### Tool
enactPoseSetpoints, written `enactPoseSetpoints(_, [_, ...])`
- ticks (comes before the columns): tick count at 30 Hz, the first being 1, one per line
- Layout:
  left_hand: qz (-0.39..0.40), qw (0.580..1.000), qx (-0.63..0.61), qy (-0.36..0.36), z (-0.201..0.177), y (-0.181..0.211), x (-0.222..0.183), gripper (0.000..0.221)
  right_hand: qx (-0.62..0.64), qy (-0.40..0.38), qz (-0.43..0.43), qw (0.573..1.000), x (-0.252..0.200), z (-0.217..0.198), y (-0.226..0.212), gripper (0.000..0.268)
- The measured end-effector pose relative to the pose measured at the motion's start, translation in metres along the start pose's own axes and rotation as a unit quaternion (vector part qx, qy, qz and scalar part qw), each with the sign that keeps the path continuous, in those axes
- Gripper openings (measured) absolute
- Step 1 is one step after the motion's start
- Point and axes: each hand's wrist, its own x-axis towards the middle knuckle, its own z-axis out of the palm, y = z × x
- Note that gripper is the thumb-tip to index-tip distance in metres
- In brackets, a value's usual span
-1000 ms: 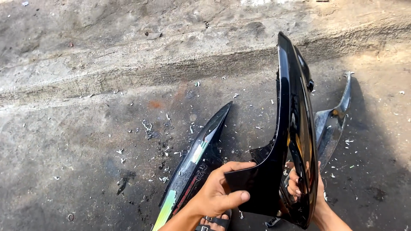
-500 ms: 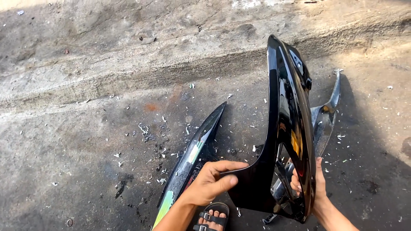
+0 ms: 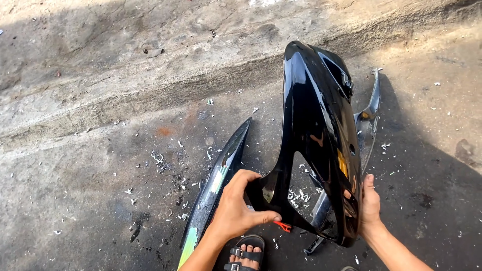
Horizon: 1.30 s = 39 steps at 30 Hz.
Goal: Scraping stickers and adhesive residue off motorcycle fairing pieces using a utility knife
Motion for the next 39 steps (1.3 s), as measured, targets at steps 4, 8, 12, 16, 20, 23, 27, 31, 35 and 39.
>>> enactPoseSetpoints(4, [-0.025, 0.999, -0.001, 0.041, 0.010, -0.005, 0.000, 0.074, -0.100, 0.144, 0.037, 0.984, -0.003, -0.015, 0.021, 0.072])
enactPoseSetpoints(8, [-0.029, 0.999, 0.009, 0.046, 0.007, -0.009, 0.000, 0.072, -0.155, 0.175, -0.011, 0.972, -0.001, -0.011, 0.015, 0.069])
enactPoseSetpoints(12, [-0.006, 0.999, 0.004, 0.041, 0.003, -0.016, -0.001, 0.074, -0.159, 0.177, -0.073, 0.969, 0.003, -0.010, 0.010, 0.059])
enactPoseSetpoints(16, [0.018, 0.999, -0.022, 0.044, 0.000, -0.030, -0.002, 0.061, -0.212, 0.187, -0.112, 0.952, 0.005, -0.007, 0.002, 0.060])
enactPoseSetpoints(20, [0.026, 0.996, -0.067, 0.046, -0.005, -0.054, -0.003, 0.058, -0.227, 0.175, -0.145, 0.947, 0.000, 0.008, -0.013, 0.048])
enactPoseSetpoints(23, [0.026, 0.987, -0.153, 0.041, -0.009, -0.075, 0.004, 0.055, -0.215, 0.168, -0.149, 0.950, -0.003, 0.019, -0.019, 0.040])
enactPoseSetpoints(27, [-0.113, 0.964, -0.235, 0.044, -0.020, -0.075, 0.031, 0.068, -0.245, 0.121, -0.192, 0.942, -0.013, 0.047, -0.036, 0.049])
enactPoseSetpoints(31, [-0.154, 0.986, -0.027, 0.063, -0.041, -0.022, 0.060, 0.079, -0.321, 0.129, -0.220, 0.912, -0.027, 0.069, -0.072, 0.043])
enactPoseSetpoints(35, [0.064, 0.936, 0.301, 0.169, -0.053, 0.077, 0.068, 0.087, -0.344, 0.094, -0.224, 0.907, -0.044, 0.074, -0.099, 0.034])
enactPoseSetpoints(39, [0.207, 0.878, 0.396, 0.174, -0.047, 0.115, 0.091, 0.083, -0.343, 0.050, -0.246, 0.905, -0.057, 0.070, -0.117, 0.024])
